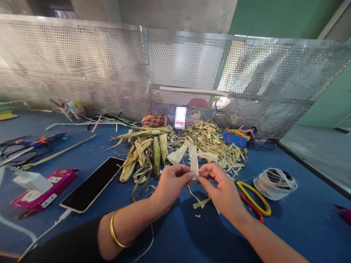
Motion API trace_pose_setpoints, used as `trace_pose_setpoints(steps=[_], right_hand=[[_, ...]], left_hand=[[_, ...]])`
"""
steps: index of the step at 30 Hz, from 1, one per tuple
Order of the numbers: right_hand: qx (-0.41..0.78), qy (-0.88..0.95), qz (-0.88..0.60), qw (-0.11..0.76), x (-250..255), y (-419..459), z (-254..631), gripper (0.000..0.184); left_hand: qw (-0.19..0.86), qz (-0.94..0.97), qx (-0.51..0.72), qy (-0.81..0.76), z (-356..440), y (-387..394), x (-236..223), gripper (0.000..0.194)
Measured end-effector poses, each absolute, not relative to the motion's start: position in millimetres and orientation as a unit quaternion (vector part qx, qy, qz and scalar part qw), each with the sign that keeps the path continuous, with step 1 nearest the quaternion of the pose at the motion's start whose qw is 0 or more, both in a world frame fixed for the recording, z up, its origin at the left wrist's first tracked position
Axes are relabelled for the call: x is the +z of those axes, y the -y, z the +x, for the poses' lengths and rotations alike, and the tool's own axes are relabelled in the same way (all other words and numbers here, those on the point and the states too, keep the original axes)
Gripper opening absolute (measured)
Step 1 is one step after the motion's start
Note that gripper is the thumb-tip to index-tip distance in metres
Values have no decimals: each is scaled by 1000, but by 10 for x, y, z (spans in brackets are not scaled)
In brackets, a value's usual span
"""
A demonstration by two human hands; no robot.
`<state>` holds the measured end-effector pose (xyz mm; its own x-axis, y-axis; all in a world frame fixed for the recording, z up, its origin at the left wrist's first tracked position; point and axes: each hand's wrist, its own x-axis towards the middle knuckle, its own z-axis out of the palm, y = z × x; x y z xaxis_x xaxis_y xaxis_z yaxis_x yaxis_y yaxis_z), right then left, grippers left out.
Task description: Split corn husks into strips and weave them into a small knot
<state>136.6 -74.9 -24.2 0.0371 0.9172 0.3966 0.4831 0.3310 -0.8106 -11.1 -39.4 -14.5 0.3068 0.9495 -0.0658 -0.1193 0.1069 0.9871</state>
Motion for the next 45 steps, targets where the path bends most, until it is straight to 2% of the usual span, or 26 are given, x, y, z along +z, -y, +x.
trace_pose_setpoints(steps=[8,13,16,22,28,31,36,41,45], right_hand=[[-21,796,-428,428,-201,742,1433,16],[-66,799,-408,436,-196,715,1419,14],[-17,770,-456,446,-207,733,1400,11],[160,691,-539,454,-211,766,1365,14],[219,636,-563,481,-191,768,1347,11],[232,616,-567,495,-206,759,1342,8],[271,575,-558,533,-215,735,1336,19],[311,560,-561,525,-178,730,1342,18],[386,526,-549,522,-129,734,1353,21]], left_hand=[[667,477,408,-402,-149,389,-128,21],[675,474,404,-395,-140,402,-128,21],[662,485,416,-391,-127,401,-134,19],[578,559,440,-399,-117,378,-177,14],[535,601,436,-403,-131,355,-217,17],[532,604,436,-403,-133,356,-204,17],[547,612,443,-361,-130,399,-170,19],[553,607,443,-361,-118,406,-186,22],[578,590,430,-364,-122,394,-154,19]])
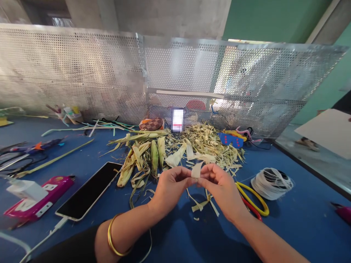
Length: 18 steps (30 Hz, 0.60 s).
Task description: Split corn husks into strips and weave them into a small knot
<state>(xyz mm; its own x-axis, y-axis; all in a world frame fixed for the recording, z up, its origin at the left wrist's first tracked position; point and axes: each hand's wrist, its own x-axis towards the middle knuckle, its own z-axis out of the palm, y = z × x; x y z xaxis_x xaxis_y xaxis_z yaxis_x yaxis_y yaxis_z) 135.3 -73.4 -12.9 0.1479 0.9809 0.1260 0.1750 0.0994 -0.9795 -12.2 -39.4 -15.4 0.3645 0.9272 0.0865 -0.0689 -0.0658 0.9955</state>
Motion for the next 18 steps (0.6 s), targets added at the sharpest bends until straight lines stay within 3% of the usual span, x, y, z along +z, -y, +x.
trace_pose_setpoints(steps=[3,6,11,14,18], right_hand=[[413,517,-532,528,-118,733,1360,22],[361,559,-532,523,-152,735,1372,19],[105,699,-515,486,-203,764,1407,7],[-37,768,-455,449,-188,768,1423,11],[-123,796,-409,429,-169,746,1435,15]], left_hand=[[586,578,429,-373,-128,403,-101,19],[619,537,428,-381,-130,414,-69,22],[687,460,403,-393,-134,414,-65,29],[715,425,395,-389,-141,413,-67,27],[738,397,386,-386,-145,415,-69,22]])
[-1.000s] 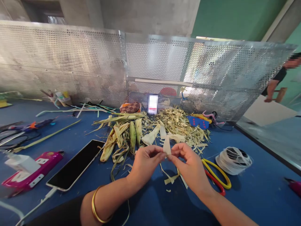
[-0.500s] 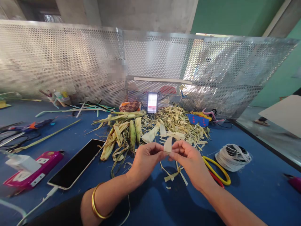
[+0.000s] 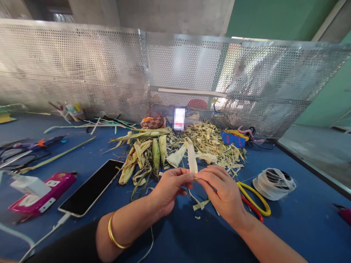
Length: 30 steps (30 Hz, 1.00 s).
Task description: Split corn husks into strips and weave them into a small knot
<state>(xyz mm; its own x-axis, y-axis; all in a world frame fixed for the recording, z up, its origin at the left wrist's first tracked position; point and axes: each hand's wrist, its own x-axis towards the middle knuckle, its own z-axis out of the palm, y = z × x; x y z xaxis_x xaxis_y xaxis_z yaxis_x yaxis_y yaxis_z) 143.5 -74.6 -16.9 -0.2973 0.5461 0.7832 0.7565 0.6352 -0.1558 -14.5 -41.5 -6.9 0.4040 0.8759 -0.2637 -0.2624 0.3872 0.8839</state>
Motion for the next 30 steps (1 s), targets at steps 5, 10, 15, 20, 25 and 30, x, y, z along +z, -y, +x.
trace_pose_setpoints(steps=[5,10,15,20,25,30], right_hand=[[-147,807,-400,410,-172,737,1453,20],[-190,804,-399,399,-144,742,1442,25],[-208,802,-398,395,-112,738,1426,28],[-227,791,-398,405,-99,744,1433,26],[-246,805,-380,384,-90,748,1441,29],[-206,800,-397,400,-117,733,1433,22]], left_hand=[[750,390,373,-383,-145,419,-64,21],[754,386,370,-382,-144,415,-64,22],[760,380,366,-380,-143,412,-75,20],[770,367,358,-379,-144,413,-75,21],[777,367,348,-375,-147,408,-78,21],[769,376,356,-375,-141,419,-79,22]])
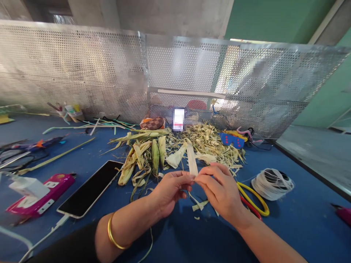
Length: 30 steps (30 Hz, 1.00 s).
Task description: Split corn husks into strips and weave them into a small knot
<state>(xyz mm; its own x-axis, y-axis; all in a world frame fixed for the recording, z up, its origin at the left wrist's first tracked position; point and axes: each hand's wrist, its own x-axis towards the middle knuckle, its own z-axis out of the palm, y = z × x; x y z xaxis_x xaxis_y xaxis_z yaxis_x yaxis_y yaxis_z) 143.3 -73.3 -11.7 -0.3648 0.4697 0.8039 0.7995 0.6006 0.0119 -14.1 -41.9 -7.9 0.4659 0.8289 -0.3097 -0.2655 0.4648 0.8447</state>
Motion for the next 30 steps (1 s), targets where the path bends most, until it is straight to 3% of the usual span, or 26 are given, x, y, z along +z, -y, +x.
trace_pose_setpoints(steps=[13,30], right_hand=[[137,692,-537,462,-179,788,1363,9],[218,618,-562,504,-175,767,1349,8]], left_hand=[[600,546,455,-366,-100,419,-143,21],[567,591,443,-365,-115,396,-156,18]])
